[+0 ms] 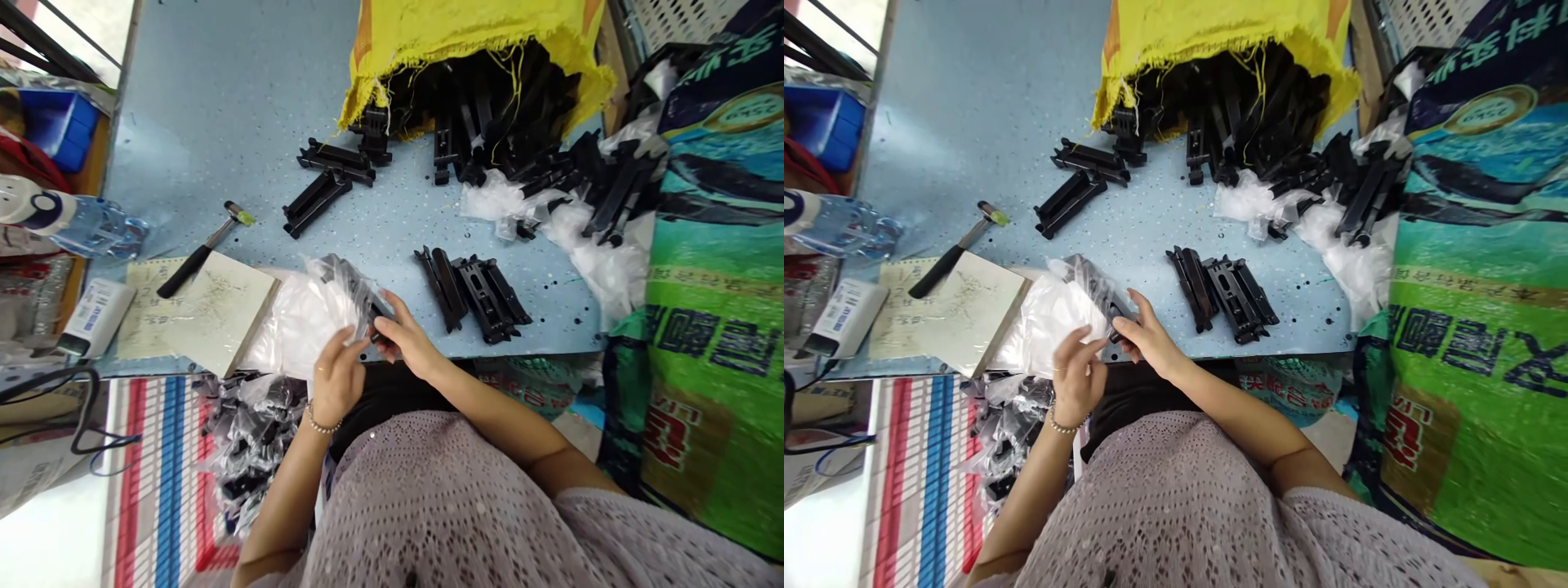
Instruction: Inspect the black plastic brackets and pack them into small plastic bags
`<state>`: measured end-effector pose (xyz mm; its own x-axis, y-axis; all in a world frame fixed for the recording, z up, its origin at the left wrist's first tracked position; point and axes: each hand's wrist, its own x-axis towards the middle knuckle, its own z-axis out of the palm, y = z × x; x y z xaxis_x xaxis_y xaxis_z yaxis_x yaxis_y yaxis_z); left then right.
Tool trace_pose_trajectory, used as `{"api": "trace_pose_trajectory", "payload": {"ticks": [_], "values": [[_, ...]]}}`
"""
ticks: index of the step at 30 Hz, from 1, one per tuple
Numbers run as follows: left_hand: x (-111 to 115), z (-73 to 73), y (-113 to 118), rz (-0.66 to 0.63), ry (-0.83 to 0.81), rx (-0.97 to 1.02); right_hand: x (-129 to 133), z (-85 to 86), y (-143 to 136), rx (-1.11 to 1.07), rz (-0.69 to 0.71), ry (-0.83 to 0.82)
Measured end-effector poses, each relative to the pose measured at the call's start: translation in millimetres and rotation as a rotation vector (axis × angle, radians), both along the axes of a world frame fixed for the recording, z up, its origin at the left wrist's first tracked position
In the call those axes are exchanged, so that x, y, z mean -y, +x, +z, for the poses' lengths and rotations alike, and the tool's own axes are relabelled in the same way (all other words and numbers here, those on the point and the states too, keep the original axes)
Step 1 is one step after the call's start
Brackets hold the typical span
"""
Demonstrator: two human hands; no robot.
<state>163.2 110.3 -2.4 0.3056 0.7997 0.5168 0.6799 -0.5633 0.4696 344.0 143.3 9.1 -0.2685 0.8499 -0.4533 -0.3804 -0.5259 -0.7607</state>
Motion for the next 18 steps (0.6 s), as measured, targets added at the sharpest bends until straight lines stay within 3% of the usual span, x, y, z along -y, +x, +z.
{"api": "trace_pose_trajectory", "payload": {"ticks": [3,5,7,9,11,13,15,18], "values": [[-8,3.2,-10,0.168,-0.122,-0.128,1,2.2,5,0.008,0.031,0.024],[-12,5.0,-13,0.178,-0.139,-0.209,1,2.4,7,0.048,0.088,0.062],[-13,8.3,-10,0.098,-0.091,-0.218,0,2.6,8,0.188,0.134,0.144],[-13,13.1,-3,-0.069,-0.066,-0.211,0,3.1,7,0.415,0.154,0.303],[-14,17.7,5,-0.254,-0.086,-0.207,1,3.9,5,0.63,0.144,0.474],[-20,20.7,10,-0.329,-0.139,-0.208,5,6.2,4,0.748,0.14,0.575],[-25,24.0,12,-0.286,-0.157,-0.171,11,13.2,6,0.741,0.18,0.61],[-20,38.9,-2,-0.075,-0.193,0.02,15,36.6,20,0.524,0.374,0.673]]}}
